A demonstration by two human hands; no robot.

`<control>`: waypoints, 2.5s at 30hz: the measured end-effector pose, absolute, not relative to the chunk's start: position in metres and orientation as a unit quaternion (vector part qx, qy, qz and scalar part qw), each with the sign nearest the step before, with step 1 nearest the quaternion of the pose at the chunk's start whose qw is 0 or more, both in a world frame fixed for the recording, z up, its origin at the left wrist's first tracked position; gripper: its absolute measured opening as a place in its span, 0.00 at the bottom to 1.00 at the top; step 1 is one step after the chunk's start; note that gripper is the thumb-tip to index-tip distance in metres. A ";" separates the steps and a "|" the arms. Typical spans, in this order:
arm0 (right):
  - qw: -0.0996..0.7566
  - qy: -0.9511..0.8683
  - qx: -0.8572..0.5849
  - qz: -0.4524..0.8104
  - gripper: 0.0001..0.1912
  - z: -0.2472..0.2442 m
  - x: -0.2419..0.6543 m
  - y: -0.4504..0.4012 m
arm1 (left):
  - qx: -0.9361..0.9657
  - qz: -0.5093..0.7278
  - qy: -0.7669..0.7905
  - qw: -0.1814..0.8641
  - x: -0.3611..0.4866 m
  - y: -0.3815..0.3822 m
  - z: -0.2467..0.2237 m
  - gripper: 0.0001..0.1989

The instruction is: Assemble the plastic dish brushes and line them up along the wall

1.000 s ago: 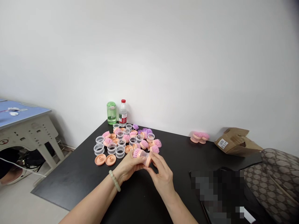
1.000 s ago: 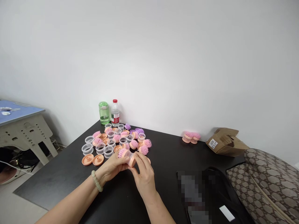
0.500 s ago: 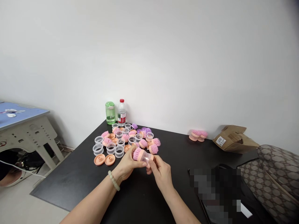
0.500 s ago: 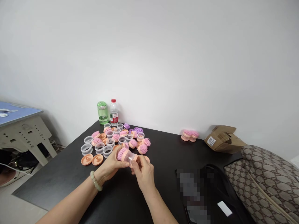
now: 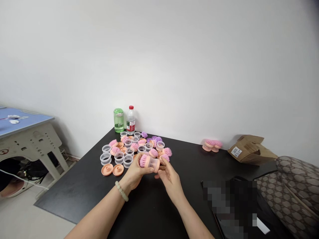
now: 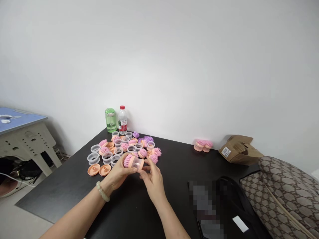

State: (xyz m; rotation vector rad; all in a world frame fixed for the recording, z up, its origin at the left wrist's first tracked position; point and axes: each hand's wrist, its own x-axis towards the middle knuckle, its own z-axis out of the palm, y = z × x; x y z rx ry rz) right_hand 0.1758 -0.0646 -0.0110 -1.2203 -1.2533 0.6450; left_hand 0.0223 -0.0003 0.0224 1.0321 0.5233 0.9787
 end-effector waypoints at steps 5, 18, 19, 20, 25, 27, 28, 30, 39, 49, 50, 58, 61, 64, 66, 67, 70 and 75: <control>0.565 -0.574 -0.558 0.198 0.22 -0.009 0.177 -0.066 | 0.480 0.433 0.226 0.729 0.021 0.000 0.022 0.29; 0.548 -0.555 -0.578 0.241 0.26 -0.007 0.176 -0.067 | 0.482 0.437 0.234 0.723 0.022 0.001 0.021 0.29; 0.551 -0.559 -0.574 0.232 0.26 -0.007 0.176 -0.067 | 0.482 0.439 0.237 0.720 0.022 0.001 0.021 0.29; 0.556 -0.566 -0.569 0.217 0.27 -0.008 0.176 -0.066 | 0.481 0.442 0.241 0.718 0.022 0.001 0.021 0.29; 0.551 -0.551 -0.585 0.226 0.26 -0.007 0.176 -0.066 | 0.478 0.443 0.254 0.715 0.022 0.002 0.021 0.31; 0.557 -0.537 -0.586 0.239 0.26 -0.005 0.176 -0.066 | 0.481 0.442 0.255 0.713 0.023 0.002 0.020 0.31; 0.564 -0.538 -0.582 0.233 0.25 -0.005 0.176 -0.066 | 0.481 0.441 0.255 0.714 0.023 0.002 0.019 0.31; 0.574 -0.551 -0.565 0.218 0.27 -0.004 0.176 -0.066 | 0.481 0.437 0.254 0.716 0.024 0.003 0.017 0.31; 0.592 -0.524 -0.550 0.269 0.27 -0.010 0.179 -0.063 | 0.505 0.437 0.261 0.697 0.025 0.004 0.014 0.31; 0.585 -0.436 -0.518 0.447 0.26 -0.002 0.174 -0.059 | 0.614 0.417 0.285 0.607 0.023 0.003 0.016 0.29; 0.582 -0.434 -0.515 0.455 0.26 -0.001 0.174 -0.059 | 0.622 0.414 0.287 0.599 0.022 0.003 0.016 0.29; 0.561 -0.499 -0.543 0.375 0.17 0.011 0.177 -0.066 | 0.677 0.402 0.320 0.527 0.021 0.006 0.018 0.32; 0.499 -0.623 -0.577 0.173 0.19 0.031 0.174 -0.080 | 0.712 0.398 0.355 0.456 0.022 0.009 0.020 0.32; 0.422 -0.679 -0.594 0.092 0.16 0.053 0.184 -0.103 | 0.740 0.383 0.375 0.406 0.023 0.010 0.019 0.28; 0.415 -0.661 -0.623 0.049 0.15 0.060 0.208 -0.123 | 0.757 0.365 0.368 0.397 0.024 0.008 0.017 0.25; 0.420 -0.631 -0.652 0.022 0.14 0.059 0.226 -0.134 | 0.766 0.356 0.362 0.394 0.024 0.007 0.017 0.23; 0.413 -0.543 -0.730 -0.031 0.15 0.042 0.291 -0.164 | 0.786 0.332 0.349 0.387 0.024 0.003 0.018 0.21; 0.348 -0.526 -0.776 0.008 0.22 -0.005 0.363 -0.196 | 0.777 0.333 0.364 0.391 0.023 0.002 0.020 0.24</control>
